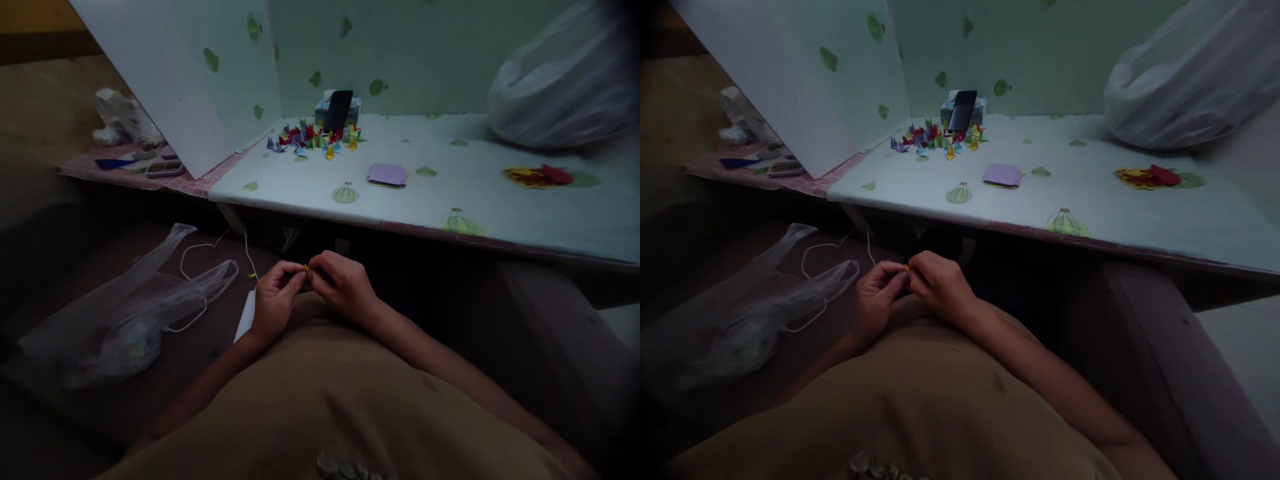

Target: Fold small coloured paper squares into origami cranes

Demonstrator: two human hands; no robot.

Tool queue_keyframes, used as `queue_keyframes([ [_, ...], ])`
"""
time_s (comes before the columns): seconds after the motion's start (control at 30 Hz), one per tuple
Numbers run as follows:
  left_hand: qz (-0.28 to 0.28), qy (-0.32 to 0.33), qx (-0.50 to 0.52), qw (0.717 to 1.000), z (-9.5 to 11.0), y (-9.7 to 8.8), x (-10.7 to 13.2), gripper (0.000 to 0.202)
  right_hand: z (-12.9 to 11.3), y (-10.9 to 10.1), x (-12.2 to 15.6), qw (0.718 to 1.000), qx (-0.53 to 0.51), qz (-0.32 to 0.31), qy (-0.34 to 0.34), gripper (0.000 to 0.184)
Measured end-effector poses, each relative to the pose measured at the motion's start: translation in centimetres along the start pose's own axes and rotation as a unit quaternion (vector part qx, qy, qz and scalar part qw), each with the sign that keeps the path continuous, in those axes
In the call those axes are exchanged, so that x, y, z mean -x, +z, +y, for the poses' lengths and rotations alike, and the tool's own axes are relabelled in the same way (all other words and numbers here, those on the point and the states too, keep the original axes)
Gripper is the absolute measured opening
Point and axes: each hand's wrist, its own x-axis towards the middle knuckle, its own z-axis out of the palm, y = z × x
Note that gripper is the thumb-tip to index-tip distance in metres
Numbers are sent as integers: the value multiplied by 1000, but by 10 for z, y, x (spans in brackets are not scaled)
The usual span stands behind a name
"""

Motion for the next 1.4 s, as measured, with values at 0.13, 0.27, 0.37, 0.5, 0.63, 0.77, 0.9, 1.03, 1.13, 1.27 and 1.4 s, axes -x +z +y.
queue_keyframes([
  [0.13, -10, -33, 25, 999, -5, -3, 0, 13, 0, -1, 0, 1000, -22, -4, 2, 9],
  [0.27, -9, -46, 37, 998, -3, -2, 0, 14, -1, -3, 0, 1000, -17, -10, -8, 12],
  [0.37, -8, -50, 37, 998, 0, -1, 0, 15, -2, -3, -1, 1000, -13, -6, -12, 13],
  [0.5, -7, -50, 40, 998, 1, 1, 0, 14, -1, -1, 1, 1000, -6, 1, -11, 13],
  [0.63, -15, -40, 31, 999, 1, 3, -1, 14, 1, 2, 3, 1000, 25, 16, -11, 14],
  [0.77, 3, -34, 40, 999, -2, 2, -2, 14, 0, 1, 2, 999, -1, 34, 13, 13],
  [0.9, 24, -42, 73, 996, -6, -1, -2, 16, 0, -3, 0, 994, -67, 74, 50, 9],
  [1.03, 20, -47, 87, 995, -8, -2, -2, 16, 0, -3, -1, 993, -86, 67, 46, 8],
  [1.13, 13, -41, 73, 996, -7, -1, -1, 14, 0, -2, 0, 994, -86, 54, 33, 9],
  [1.27, 2, -29, 50, 998, -3, 0, 0, 12, 0, -1, 0, 996, -84, 39, 10, 12],
  [1.4, 5, -33, 58, 998, -2, 2, -1, 12, 2, 1, 0, 998, -55, 39, -12, 12],
])
